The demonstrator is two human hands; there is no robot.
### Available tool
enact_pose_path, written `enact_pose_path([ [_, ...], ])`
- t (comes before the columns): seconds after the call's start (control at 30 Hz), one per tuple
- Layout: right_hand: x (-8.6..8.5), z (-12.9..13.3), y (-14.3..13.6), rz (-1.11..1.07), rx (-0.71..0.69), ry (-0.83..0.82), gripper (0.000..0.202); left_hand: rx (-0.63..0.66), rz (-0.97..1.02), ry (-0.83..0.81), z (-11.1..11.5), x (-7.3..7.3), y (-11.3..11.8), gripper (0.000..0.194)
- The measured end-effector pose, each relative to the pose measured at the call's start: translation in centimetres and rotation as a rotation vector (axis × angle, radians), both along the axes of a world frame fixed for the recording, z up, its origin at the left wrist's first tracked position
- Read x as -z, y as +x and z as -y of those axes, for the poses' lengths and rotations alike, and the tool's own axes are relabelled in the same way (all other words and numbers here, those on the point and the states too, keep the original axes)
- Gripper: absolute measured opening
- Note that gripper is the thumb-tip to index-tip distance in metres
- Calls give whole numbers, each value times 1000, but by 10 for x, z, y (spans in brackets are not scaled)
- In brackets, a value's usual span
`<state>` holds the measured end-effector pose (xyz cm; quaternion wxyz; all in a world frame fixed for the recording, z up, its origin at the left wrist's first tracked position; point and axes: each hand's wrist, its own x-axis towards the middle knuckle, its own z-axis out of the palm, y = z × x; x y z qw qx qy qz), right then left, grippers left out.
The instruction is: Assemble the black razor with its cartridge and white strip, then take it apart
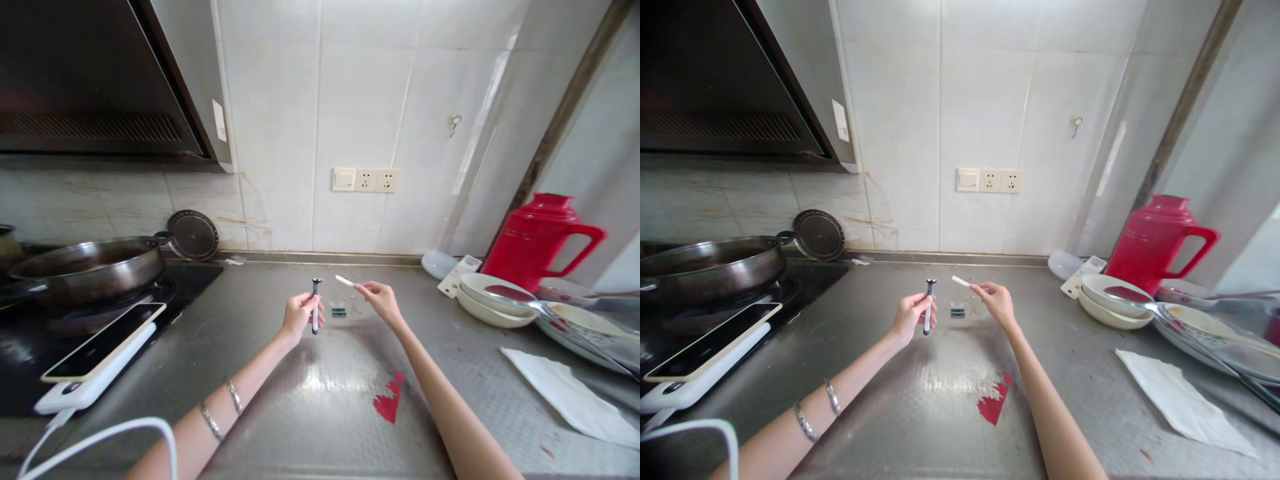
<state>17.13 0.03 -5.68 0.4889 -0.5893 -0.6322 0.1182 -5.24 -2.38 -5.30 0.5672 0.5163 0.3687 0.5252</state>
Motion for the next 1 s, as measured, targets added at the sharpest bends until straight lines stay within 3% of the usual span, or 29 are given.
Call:
enact_pose_path([
  [0.27,0,-1,-19,60,-140,80,48,-42,8,10,-5,-3,-5,25],
  [0.57,-3,10,-40,82,-145,-43,39,-40,11,33,-6,-4,-7,25],
  [0.83,-2,10,-51,-51,-143,-148,30,-47,12,47,-7,-5,-8,27],
  [1.0,-7,18,-58,297,-46,-129,33,-38,23,46,-6,-5,-7,27],
])
